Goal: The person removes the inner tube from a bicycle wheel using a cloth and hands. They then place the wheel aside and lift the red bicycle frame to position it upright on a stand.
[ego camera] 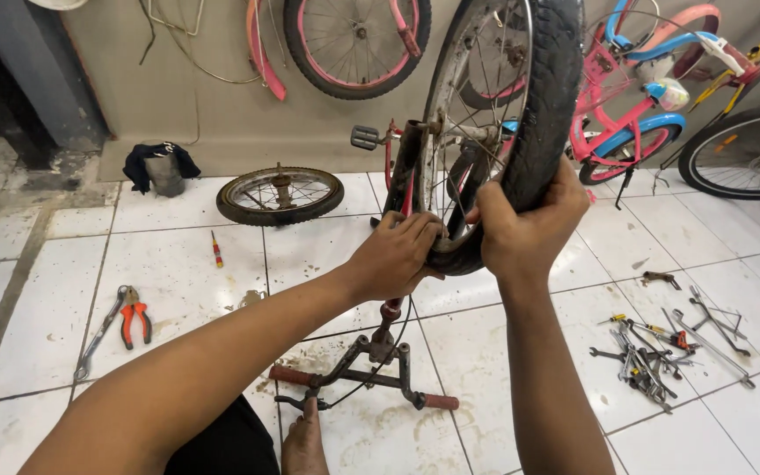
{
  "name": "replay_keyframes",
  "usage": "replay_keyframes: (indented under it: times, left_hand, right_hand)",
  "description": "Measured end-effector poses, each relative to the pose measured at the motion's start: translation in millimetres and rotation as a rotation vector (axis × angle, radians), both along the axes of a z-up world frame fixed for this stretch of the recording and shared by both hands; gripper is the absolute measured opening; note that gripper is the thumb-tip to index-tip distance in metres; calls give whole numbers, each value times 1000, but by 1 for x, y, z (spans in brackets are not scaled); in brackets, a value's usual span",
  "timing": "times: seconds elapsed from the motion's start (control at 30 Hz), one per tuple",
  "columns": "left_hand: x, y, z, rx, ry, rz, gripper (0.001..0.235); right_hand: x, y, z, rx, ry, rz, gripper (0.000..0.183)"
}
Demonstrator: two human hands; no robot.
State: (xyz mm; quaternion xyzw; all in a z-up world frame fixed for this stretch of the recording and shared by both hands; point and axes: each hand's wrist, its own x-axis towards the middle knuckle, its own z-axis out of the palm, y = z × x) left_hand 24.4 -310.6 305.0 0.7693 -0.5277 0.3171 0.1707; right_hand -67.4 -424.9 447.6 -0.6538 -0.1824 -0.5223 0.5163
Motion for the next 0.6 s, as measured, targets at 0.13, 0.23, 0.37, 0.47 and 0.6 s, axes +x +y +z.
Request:
replay_keyframes:
  times: [0.13,0.23,0.37,0.47,0.6]
  left_hand:
    - [-1,4,-2,4,75,-50,60]
    - [0,11,-1,31,92,-72,61]
    - [9,18,-3,63,160,-103,64]
    - [9,21,1,45,250,-135,69]
    - [-9,19,21,-84,255,-74,83]
  right_hand:
    - [-4,12,2,-11,7,-36,14]
    - [-6,17,-2,19,14,-61,13]
    - [-2,21,-5,63,3,-114,14]
    - [1,16,-18,71,30,-172,18]
    - [-8,25,-20,99,62,-199,15]
